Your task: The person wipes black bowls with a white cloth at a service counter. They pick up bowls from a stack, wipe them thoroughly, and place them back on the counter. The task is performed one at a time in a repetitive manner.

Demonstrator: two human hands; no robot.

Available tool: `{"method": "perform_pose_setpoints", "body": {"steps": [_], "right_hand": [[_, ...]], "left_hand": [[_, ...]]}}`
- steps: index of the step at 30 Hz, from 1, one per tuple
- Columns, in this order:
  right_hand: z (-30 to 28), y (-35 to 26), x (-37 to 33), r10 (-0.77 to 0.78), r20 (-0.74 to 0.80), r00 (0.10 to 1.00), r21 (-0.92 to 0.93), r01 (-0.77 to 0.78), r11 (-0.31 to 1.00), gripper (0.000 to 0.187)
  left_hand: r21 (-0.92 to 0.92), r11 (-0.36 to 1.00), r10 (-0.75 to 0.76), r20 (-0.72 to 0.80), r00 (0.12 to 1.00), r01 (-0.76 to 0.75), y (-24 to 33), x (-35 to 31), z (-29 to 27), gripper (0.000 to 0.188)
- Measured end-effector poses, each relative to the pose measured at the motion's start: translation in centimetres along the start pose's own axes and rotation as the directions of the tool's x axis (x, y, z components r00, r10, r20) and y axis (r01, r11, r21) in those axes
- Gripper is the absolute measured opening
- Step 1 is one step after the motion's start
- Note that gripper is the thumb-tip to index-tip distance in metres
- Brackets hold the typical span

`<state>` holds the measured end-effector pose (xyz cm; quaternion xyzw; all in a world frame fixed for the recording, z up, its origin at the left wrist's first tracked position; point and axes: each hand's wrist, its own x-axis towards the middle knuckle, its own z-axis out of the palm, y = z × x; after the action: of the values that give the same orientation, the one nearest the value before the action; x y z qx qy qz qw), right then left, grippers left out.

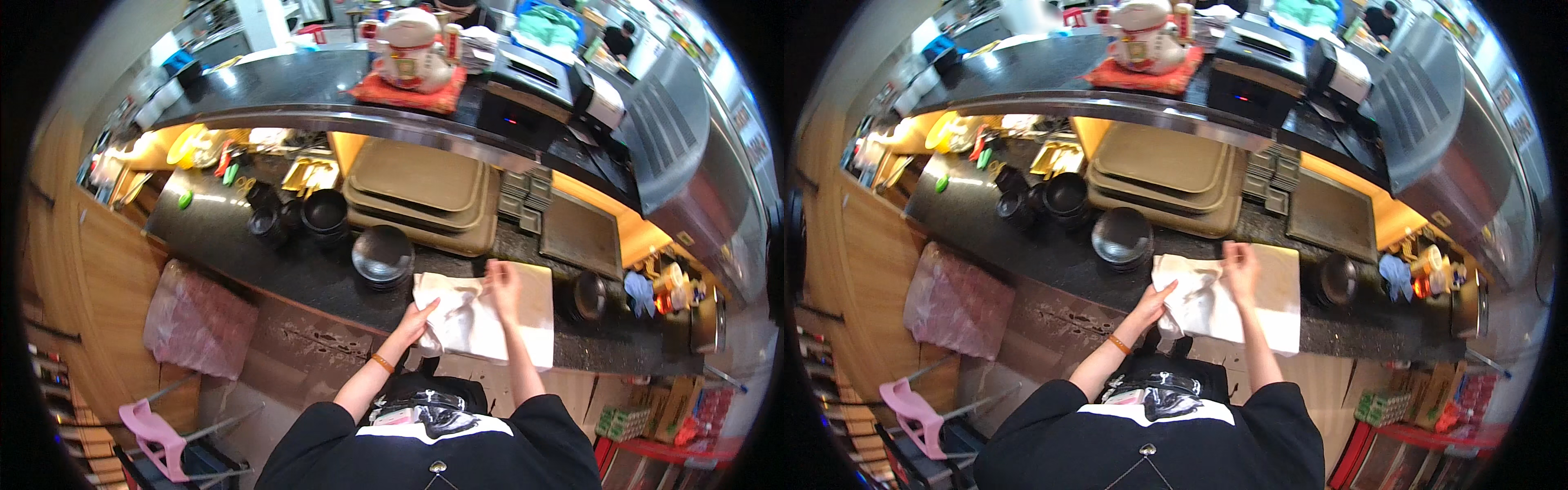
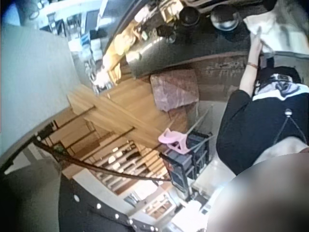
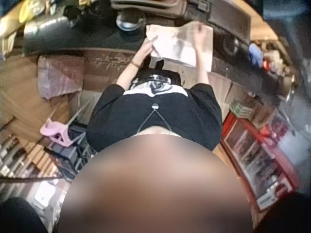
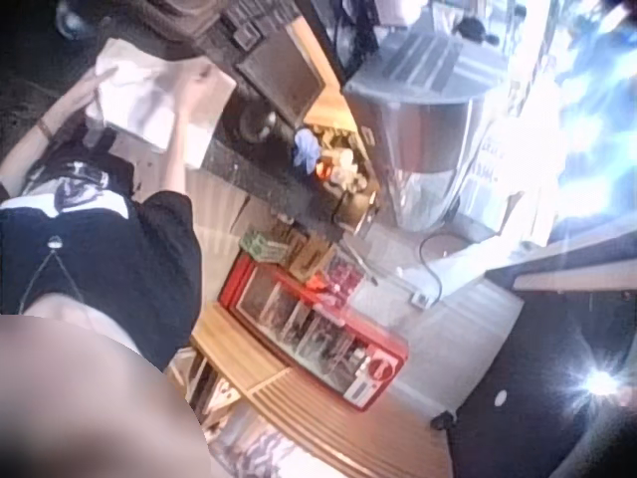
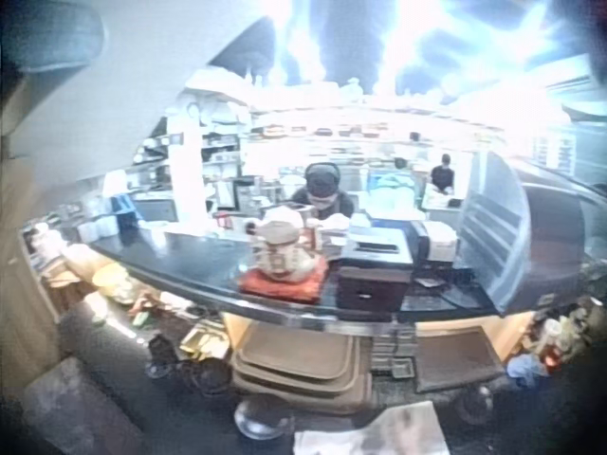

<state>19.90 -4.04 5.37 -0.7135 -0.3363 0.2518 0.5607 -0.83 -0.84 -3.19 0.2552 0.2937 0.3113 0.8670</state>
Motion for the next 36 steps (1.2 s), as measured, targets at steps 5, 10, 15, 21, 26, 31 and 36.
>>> {"method": "perform_pose_setpoints", "body": {"steps": [5, 10, 15, 21, 26, 31, 36], "right_hand": [[14.8, -4.8, -2.5, -0.035, 0.185, 0.982, -0.214, 0.075, 0.974, 0.053], [16.3, -1.8, -0.6, -0.097, 0.228, 0.969, -0.309, 0.167, 0.936, 0.053], [16.3, 2.3, 0.8, -0.183, 0.255, 0.95, -0.258, 0.249, 0.934, 0.051], [15.4, 1.3, 0.2, -0.302, 0.206, 0.931, -0.304, 0.354, 0.884, 0.046], [13.4, 2.7, 2.7, -0.307, 0.24, 0.921, 0.021, 0.311, 0.95, 0.042], [9.5, -0.6, -1.1, -0.052, 0.264, 0.963, 0.258, -0.018, 0.966, 0.051], [3.8, 0.6, -4.6, 0.231, 0.138, 0.963, 0.402, -0.267, 0.876, 0.056]], "left_hand": [[0.262, 0.959, -0.048, -0.22, 0.974, 0.106, -1.1, 0.8, -2.1, 0.035], [0.108, 0.994, 0.02, -0.124, 0.992, -0.007, -1.7, 1.7, -1.0, 0.033], [0.039, 0.993, 0.111, -0.09, 0.99, -0.108, -1.4, 0.5, -1.6, 0.032], [0.043, 0.987, 0.156, -0.075, 0.985, -0.153, -1.8, 0.4, -0.8, 0.03], [0.086, 0.979, 0.189, -0.038, 0.981, -0.186, -3.2, 1.6, 0.5, 0.029], [0.059, 0.993, 0.102, -0.017, 0.995, -0.101, -1.8, 1.0, -1.2, 0.029], [-0.311, 0.95, 0.037, -0.005, 0.999, -0.037, 3.1, -2.1, 1.6, 0.03]]}}
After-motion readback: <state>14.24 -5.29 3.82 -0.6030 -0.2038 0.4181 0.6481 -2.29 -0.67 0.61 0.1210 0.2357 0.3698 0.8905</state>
